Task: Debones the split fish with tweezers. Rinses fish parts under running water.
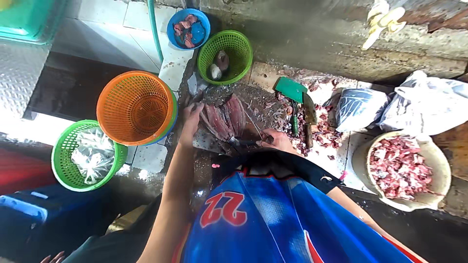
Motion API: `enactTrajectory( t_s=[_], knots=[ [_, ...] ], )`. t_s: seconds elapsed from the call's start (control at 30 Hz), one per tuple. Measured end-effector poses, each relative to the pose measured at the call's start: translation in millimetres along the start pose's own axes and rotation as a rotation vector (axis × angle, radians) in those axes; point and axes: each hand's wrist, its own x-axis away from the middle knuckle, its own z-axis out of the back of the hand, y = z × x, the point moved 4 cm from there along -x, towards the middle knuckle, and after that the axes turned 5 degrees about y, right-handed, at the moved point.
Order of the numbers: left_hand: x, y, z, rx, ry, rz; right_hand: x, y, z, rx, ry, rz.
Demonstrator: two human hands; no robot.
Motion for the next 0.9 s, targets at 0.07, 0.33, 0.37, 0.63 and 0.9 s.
enactTrajectory(
  t_s=[0.07, 0.33, 0.37, 0.63, 0.9],
  knots=[
    [2, 0, 1, 0.036, -0.052, -0.093, -1, -7, -1, -0.08, -0.026, 0.012],
    [32, 14, -9, 0.217, -0.071, -0.127, -27, -62, -8, -0.555, -0.235, 0.104],
    [35, 14, -11, 0.232, -0.085, -0.129, -32, -70, -10, -0.551, -0.26, 0.132],
    [49, 19, -23, 0.359, -0.166, -0.095, -54, -85, -24, -0.286, -0.271, 0.15],
    [53, 22, -31, 0.42, -0.205, -0.074, -56, -76, -32, -0.368, -0.283, 0.145]
  ],
)
